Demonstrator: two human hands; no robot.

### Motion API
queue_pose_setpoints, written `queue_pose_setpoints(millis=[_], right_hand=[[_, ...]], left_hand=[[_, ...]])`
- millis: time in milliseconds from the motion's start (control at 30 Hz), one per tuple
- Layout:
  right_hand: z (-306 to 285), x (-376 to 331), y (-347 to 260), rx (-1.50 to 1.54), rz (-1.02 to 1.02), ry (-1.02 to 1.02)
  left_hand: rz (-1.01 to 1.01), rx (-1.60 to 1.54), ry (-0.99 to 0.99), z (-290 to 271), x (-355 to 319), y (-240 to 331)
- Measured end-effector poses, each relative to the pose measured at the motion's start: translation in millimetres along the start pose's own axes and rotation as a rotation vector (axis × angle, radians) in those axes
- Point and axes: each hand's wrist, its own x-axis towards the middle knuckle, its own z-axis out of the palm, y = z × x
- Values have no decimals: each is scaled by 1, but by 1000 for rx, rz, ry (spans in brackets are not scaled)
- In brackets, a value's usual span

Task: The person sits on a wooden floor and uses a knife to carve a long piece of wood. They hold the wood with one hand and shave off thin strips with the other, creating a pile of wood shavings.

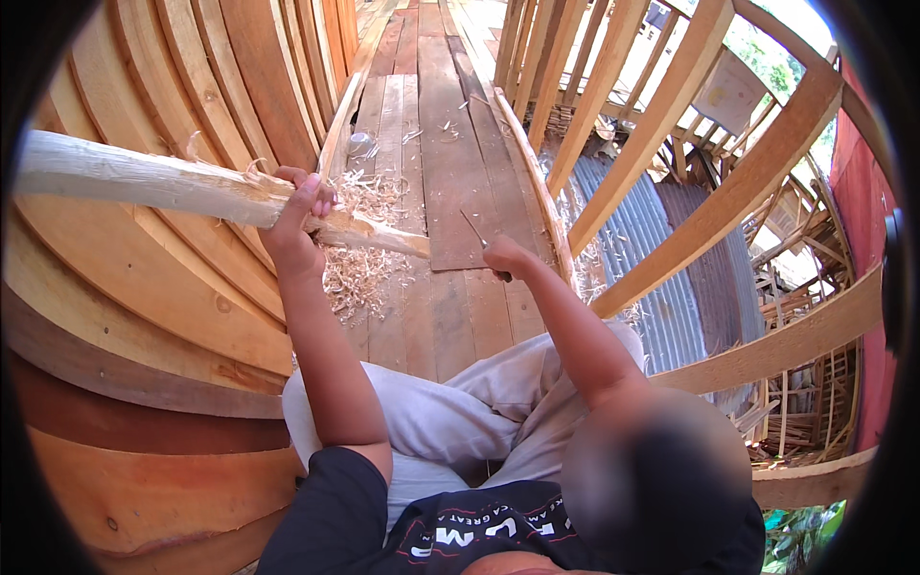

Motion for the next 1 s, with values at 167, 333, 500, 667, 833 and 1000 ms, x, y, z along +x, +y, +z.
queue_pose_setpoints(millis=[167,333,500,667,833,1000], right_hand=[[-29,-26,-9,147,-204,70],[-6,-26,3,280,-261,167],[28,-1,8,171,-434,239],[36,-5,-21,123,-442,168],[43,14,-11,353,-535,28],[43,21,-18,464,-423,-35]], left_hand=[[-61,-51,71,8,1,-24],[-96,-84,136,4,6,-54],[-134,-59,158,8,4,-69],[-149,-70,102,15,1,-67],[-99,-12,148,23,-4,-73],[-97,45,159,30,-8,-74]])
